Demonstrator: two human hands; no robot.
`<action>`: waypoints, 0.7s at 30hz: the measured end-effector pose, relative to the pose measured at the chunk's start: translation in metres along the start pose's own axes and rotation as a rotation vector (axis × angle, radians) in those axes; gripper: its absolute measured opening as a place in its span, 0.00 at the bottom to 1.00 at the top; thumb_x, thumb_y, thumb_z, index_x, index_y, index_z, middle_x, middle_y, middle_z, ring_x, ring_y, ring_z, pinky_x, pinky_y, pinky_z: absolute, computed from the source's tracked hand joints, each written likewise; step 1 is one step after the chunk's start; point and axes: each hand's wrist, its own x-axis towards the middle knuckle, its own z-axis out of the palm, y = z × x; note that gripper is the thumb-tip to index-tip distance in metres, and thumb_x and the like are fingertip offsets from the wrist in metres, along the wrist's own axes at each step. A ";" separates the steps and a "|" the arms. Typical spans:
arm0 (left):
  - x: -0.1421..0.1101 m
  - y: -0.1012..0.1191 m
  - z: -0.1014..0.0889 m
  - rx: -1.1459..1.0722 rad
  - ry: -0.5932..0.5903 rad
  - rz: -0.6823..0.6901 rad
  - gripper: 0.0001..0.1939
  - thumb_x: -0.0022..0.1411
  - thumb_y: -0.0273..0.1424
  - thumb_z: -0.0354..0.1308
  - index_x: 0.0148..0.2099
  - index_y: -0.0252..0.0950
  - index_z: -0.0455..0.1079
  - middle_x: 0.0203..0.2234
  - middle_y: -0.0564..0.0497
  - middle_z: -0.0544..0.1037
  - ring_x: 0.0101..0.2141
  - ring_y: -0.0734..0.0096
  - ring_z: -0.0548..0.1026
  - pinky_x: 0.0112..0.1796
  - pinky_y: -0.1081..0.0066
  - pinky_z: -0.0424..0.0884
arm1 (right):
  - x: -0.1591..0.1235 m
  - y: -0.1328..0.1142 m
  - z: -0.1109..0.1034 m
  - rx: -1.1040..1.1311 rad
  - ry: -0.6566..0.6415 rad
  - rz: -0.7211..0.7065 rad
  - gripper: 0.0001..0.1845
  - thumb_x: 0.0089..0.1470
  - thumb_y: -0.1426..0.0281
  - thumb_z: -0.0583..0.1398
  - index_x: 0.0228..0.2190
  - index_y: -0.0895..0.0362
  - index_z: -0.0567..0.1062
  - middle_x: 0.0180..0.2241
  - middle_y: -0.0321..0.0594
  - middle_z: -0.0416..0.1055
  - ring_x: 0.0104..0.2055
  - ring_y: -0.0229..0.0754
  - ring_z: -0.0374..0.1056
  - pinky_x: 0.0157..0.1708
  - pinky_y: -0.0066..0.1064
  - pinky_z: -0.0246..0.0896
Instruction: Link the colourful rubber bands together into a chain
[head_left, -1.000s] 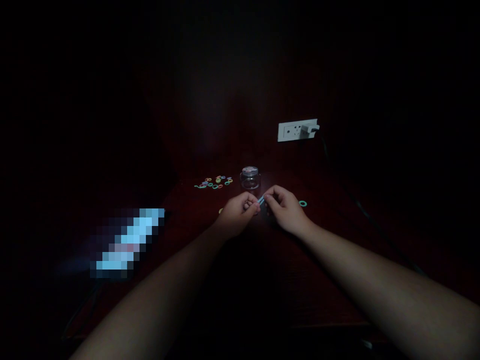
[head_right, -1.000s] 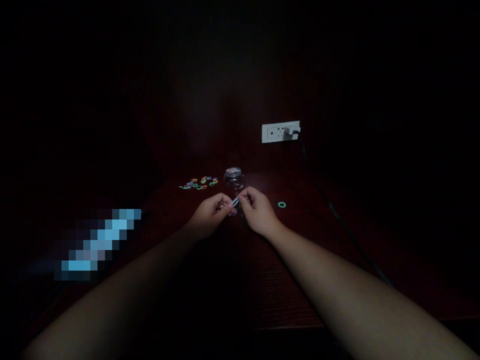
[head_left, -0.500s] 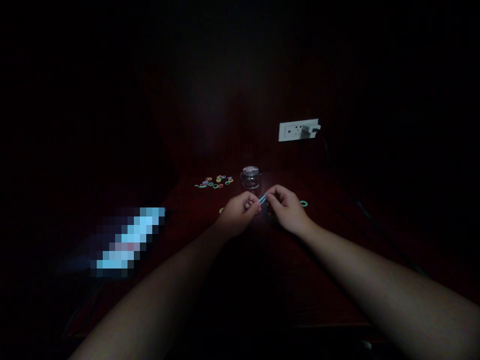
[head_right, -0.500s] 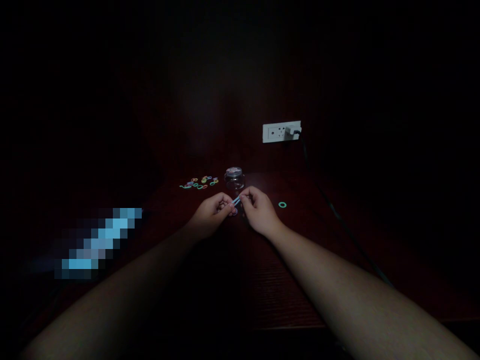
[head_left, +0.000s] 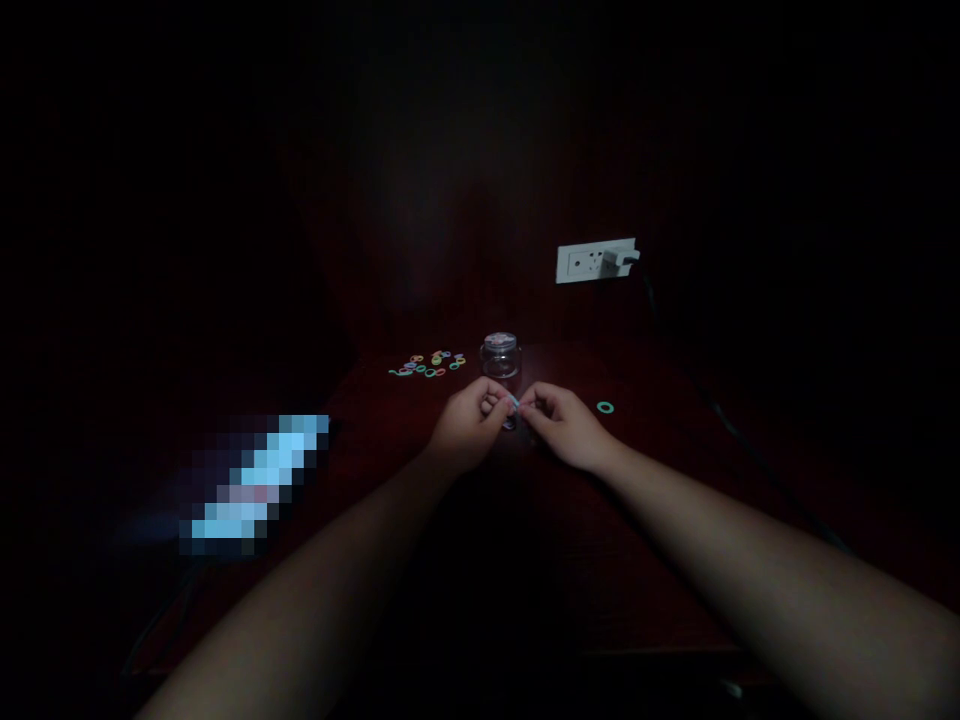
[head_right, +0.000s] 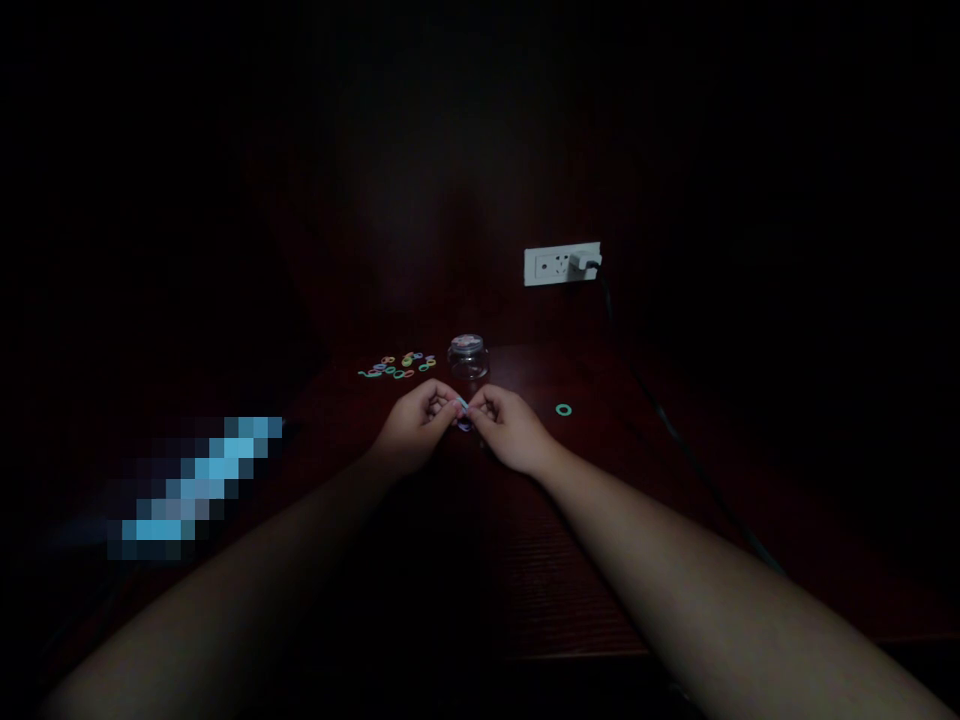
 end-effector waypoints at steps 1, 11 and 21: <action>0.000 0.000 0.000 0.012 0.009 0.006 0.08 0.57 0.33 0.51 0.33 0.33 0.65 0.24 0.52 0.72 0.25 0.77 0.69 0.27 0.76 0.65 | 0.000 0.001 0.001 -0.017 -0.024 0.004 0.11 0.49 0.63 0.55 0.26 0.58 0.65 0.18 0.32 0.62 0.17 0.31 0.58 0.18 0.23 0.52; 0.000 0.002 0.000 0.004 -0.008 -0.023 0.08 0.56 0.33 0.51 0.33 0.33 0.65 0.24 0.52 0.71 0.25 0.77 0.68 0.26 0.77 0.64 | -0.001 -0.002 0.001 -0.091 0.055 -0.050 0.09 0.49 0.65 0.54 0.25 0.58 0.65 0.20 0.33 0.62 0.20 0.32 0.57 0.20 0.24 0.52; -0.004 0.004 0.002 0.025 -0.126 -0.018 0.08 0.56 0.33 0.51 0.33 0.33 0.66 0.24 0.52 0.72 0.24 0.78 0.67 0.25 0.77 0.63 | 0.000 -0.005 -0.004 -0.075 0.289 -0.101 0.09 0.51 0.64 0.53 0.25 0.57 0.63 0.18 0.33 0.59 0.20 0.34 0.55 0.20 0.26 0.49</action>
